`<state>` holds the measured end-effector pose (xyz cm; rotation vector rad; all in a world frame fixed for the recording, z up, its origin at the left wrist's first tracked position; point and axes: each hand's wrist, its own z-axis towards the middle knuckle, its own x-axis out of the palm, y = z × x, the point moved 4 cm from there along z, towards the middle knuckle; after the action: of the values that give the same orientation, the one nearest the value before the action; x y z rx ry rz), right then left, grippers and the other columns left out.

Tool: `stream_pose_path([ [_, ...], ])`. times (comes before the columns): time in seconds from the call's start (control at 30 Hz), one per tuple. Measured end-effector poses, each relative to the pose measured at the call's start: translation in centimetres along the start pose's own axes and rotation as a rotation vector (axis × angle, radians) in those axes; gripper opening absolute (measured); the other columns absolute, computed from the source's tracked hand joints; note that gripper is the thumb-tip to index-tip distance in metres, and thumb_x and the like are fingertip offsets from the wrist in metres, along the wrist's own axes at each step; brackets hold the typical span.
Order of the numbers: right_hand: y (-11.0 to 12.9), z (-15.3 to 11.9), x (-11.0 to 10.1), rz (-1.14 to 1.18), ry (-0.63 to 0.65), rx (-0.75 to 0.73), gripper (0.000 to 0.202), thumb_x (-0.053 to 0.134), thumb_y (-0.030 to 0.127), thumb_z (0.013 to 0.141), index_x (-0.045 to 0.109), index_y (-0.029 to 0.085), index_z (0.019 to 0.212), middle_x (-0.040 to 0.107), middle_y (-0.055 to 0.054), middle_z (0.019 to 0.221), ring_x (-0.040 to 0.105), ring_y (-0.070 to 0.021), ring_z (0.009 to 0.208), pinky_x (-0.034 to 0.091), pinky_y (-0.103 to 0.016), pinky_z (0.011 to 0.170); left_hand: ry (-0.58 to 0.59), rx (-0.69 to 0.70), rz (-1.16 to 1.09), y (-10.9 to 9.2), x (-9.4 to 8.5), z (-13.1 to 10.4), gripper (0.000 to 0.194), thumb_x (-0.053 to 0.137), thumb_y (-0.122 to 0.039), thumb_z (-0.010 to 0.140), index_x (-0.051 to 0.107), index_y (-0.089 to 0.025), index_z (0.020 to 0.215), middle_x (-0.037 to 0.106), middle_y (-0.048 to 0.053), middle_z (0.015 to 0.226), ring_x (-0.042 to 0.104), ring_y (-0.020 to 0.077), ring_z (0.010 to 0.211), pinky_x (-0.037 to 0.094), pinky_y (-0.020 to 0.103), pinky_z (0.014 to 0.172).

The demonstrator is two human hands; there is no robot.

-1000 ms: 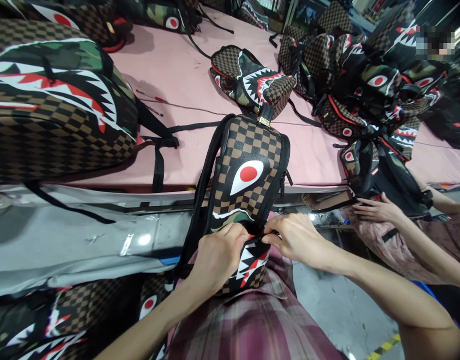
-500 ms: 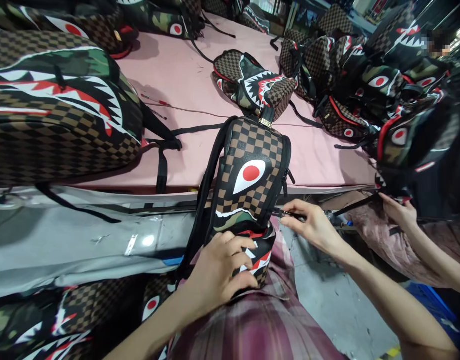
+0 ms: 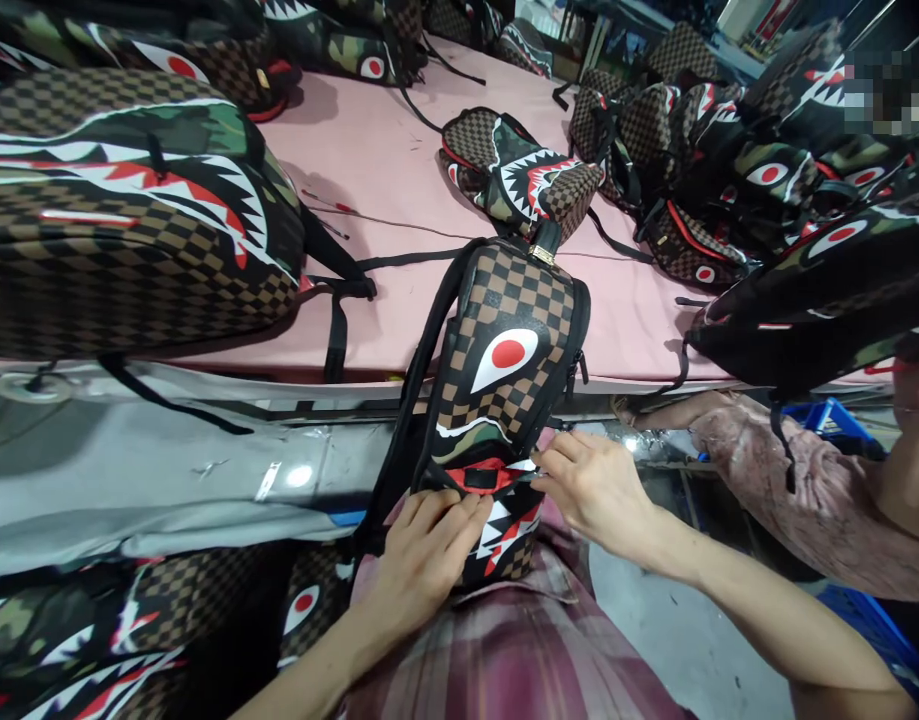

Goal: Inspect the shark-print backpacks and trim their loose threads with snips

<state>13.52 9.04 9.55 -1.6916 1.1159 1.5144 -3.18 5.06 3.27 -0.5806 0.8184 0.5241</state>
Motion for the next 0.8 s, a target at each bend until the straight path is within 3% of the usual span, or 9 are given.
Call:
stream_pose_path([
  [0.27,1.9,1.9,-0.3,-0.044,0.104,-0.073,0.018,0.048,0.024,0.087,0.058,0.018,0.074,0.058,-0.003,0.077,0.05,-0.0154,0.069,0.028,-0.028,0.058,0.021,-0.026,0.02,0.2,0.1,0.2,0.029,0.044,-0.006,0.084,0.066,-0.019,0.099,0.07,0.003,0.088,0.058,0.0158,0.081,0.043,0.031,0.072],
  [0.37,1.8,2.2,-0.5,0.001,0.098,0.006,0.022,0.045,0.028,0.09,0.058,0.019,0.076,0.059,-0.002,0.076,0.052,-0.014,0.067,0.027,-0.026,0.056,-0.009,-0.061,0.005,0.3,0.0,0.1,0.027,0.046,-0.008,0.084,0.066,-0.021,0.098,0.07,0.003,0.088,0.059,0.018,0.093,0.043,0.033,0.079],
  [0.5,2.2,2.4,-0.4,-0.042,0.053,0.075,0.022,0.044,0.026,0.09,0.058,0.017,0.077,0.059,-0.004,0.078,0.053,-0.0152,0.07,0.025,-0.027,0.054,0.02,0.023,-0.091,0.9,-0.7,0.9,0.026,0.044,-0.006,0.084,0.063,-0.016,0.099,0.068,0.003,0.085,0.06,0.0163,0.091,0.046,0.028,0.08],
  [0.57,2.7,2.4,0.0,-0.04,0.08,0.051,0.02,0.045,0.024,0.089,0.058,0.017,0.077,0.058,-0.004,0.077,0.053,-0.0157,0.07,0.024,-0.027,0.053,0.139,0.045,-0.106,1.8,-1.1,2.1,0.029,0.042,-0.006,0.083,0.062,-0.015,0.102,0.068,0.004,0.088,0.061,0.0153,0.086,0.048,0.025,0.073],
  [0.63,2.8,2.4,0.3,-0.017,0.113,0.053,0.021,0.043,0.024,0.09,0.058,0.017,0.078,0.059,-0.004,0.077,0.054,-0.0151,0.068,0.024,-0.026,0.052,0.355,0.017,-0.088,3.2,-1.2,3.7,0.032,0.043,-0.005,0.08,0.062,-0.018,0.101,0.067,0.004,0.089,0.062,0.0152,0.079,0.048,0.023,0.062],
  [0.7,2.7,2.3,0.5,0.005,0.132,0.069,0.022,0.041,0.025,0.091,0.059,0.017,0.079,0.059,-0.003,0.078,0.055,-0.0147,0.067,0.025,-0.026,0.051,0.607,-0.015,-0.056,4.4,-0.9,5.6,0.028,0.047,-0.008,0.077,0.065,-0.023,0.091,0.067,0.002,0.083,0.063,0.0162,0.07,0.044,0.023,0.054],
  [0.8,2.8,1.8,0.8,0.0,0.12,0.085,0.022,0.04,0.026,0.092,0.059,0.018,0.083,0.06,-0.004,0.081,0.056,-0.0153,0.069,0.025,-0.026,0.05,0.895,-0.044,0.003,5.1,-0.4,8.5,0.014,0.055,-0.016,0.074,0.067,-0.024,0.07,0.064,0.002,0.065,0.061,0.0199,0.06,0.04,0.026,0.051],
])
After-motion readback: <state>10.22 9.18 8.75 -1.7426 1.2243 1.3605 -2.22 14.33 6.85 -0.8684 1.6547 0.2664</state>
